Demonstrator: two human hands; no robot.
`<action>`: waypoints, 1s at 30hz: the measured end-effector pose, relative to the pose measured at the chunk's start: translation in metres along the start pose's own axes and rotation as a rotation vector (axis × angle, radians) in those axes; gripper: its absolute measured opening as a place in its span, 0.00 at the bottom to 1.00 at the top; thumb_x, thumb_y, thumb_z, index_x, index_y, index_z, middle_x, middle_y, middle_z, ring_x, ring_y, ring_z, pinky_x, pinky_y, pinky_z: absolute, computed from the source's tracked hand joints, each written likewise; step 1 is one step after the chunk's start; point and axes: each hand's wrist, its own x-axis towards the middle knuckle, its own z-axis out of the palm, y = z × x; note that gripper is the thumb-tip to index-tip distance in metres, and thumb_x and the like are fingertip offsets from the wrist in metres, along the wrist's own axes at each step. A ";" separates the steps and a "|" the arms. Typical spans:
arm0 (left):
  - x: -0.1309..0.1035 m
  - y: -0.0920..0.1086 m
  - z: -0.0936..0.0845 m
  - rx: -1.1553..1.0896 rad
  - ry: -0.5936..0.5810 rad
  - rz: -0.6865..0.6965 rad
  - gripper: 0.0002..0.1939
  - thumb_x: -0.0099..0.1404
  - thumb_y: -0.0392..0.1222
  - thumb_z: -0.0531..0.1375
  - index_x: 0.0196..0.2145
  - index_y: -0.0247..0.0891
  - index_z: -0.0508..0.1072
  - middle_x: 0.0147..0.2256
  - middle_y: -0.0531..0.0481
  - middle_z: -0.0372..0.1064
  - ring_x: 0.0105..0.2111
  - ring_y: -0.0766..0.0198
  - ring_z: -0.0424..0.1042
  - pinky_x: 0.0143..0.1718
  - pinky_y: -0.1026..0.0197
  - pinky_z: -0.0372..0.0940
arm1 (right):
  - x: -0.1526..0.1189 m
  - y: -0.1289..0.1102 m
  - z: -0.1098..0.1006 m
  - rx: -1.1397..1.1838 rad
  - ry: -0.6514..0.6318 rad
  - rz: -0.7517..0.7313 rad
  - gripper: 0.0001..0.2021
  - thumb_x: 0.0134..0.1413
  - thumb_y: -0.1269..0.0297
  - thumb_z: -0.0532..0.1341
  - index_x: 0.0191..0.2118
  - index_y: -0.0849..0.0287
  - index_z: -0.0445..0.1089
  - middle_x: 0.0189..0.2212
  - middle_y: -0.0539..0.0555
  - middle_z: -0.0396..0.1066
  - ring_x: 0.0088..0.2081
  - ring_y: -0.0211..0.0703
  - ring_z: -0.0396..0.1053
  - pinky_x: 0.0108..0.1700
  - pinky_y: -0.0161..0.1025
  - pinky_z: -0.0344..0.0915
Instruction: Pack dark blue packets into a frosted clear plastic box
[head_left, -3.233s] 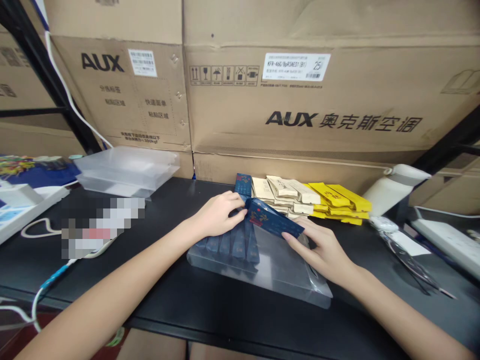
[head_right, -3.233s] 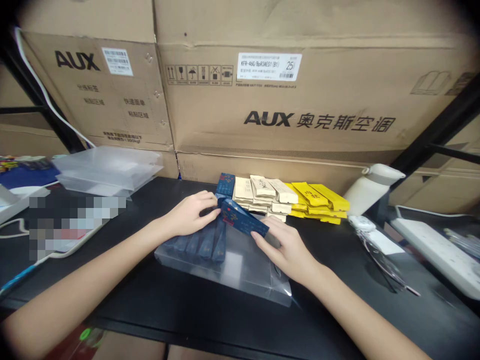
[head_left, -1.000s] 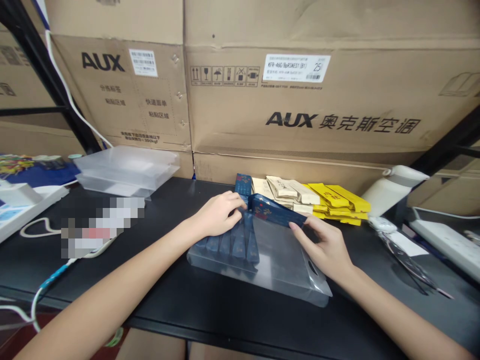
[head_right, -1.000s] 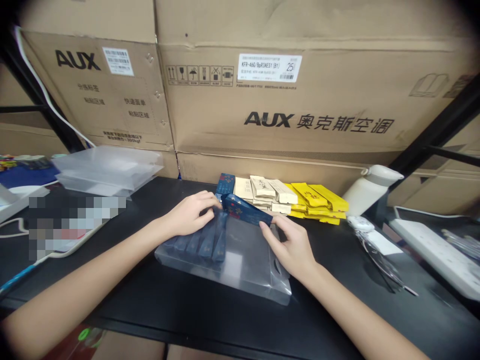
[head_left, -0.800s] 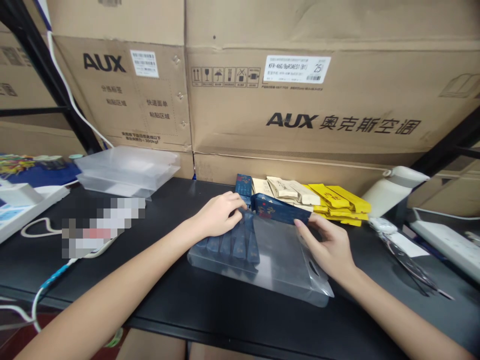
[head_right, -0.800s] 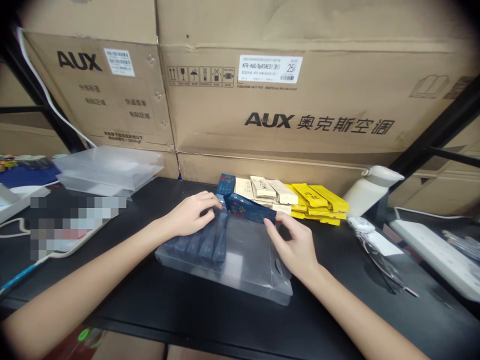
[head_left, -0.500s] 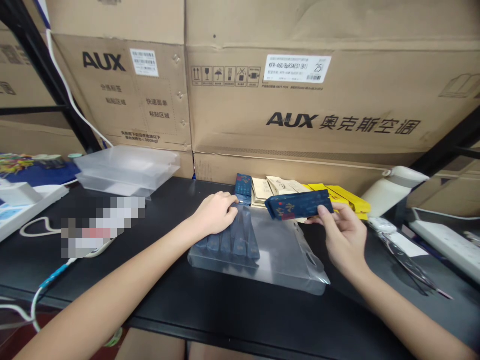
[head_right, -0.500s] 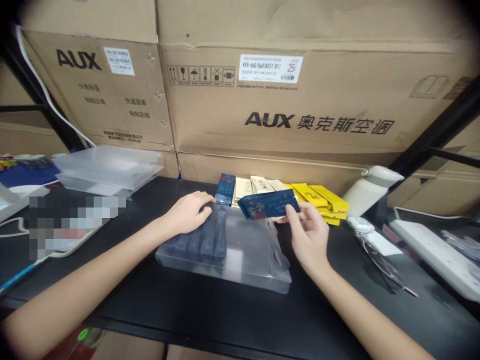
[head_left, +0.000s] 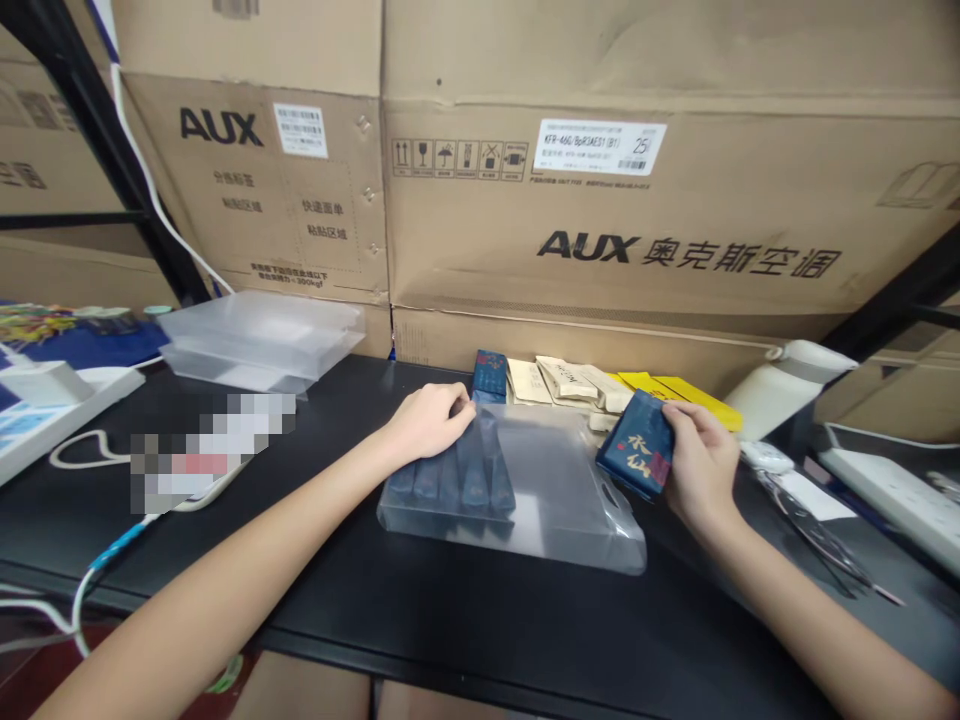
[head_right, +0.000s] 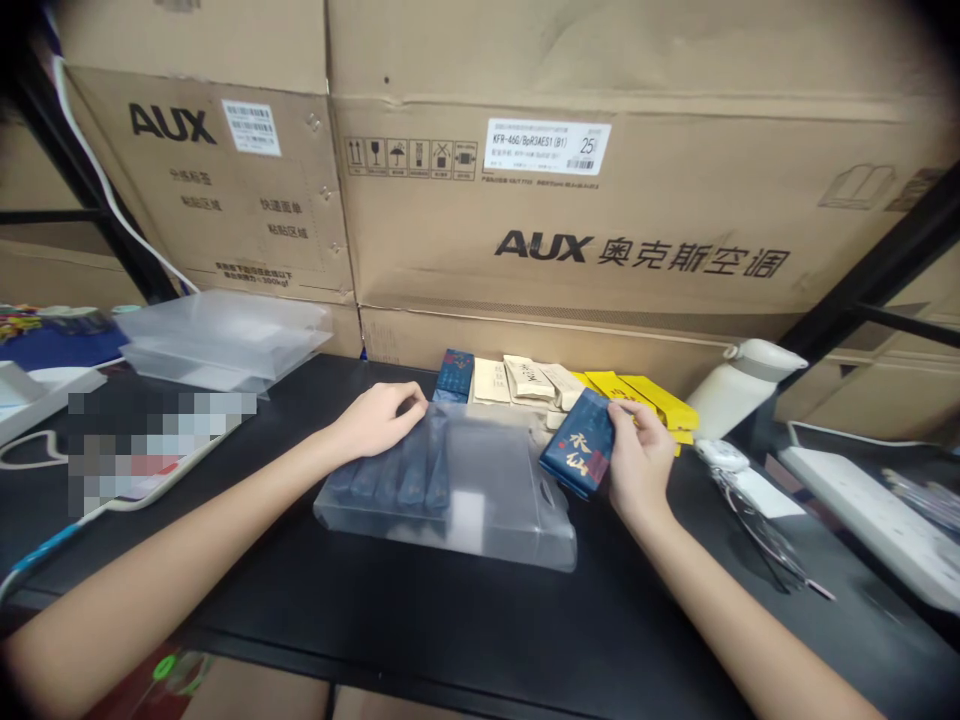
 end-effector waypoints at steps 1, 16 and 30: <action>0.000 -0.001 0.000 0.011 0.010 -0.025 0.12 0.67 0.43 0.51 0.34 0.39 0.73 0.37 0.46 0.77 0.39 0.54 0.76 0.41 0.55 0.68 | 0.000 0.000 0.000 0.000 0.000 0.010 0.09 0.44 0.59 0.66 0.29 0.59 0.72 0.26 0.50 0.71 0.28 0.41 0.68 0.30 0.38 0.65; 0.001 -0.004 -0.002 0.098 0.007 -0.097 0.13 0.70 0.44 0.46 0.35 0.39 0.67 0.40 0.44 0.75 0.40 0.52 0.75 0.39 0.53 0.66 | 0.019 0.016 -0.009 -0.156 -0.164 0.122 0.06 0.39 0.60 0.65 0.21 0.55 0.71 0.19 0.50 0.71 0.22 0.45 0.65 0.23 0.40 0.62; 0.002 -0.005 0.000 0.092 -0.006 -0.118 0.14 0.69 0.44 0.45 0.35 0.39 0.68 0.40 0.44 0.75 0.41 0.50 0.75 0.40 0.53 0.66 | -0.001 -0.018 -0.004 -0.137 -0.881 0.552 0.20 0.40 0.49 0.72 0.30 0.60 0.69 0.13 0.45 0.66 0.12 0.29 0.59 0.14 0.27 0.52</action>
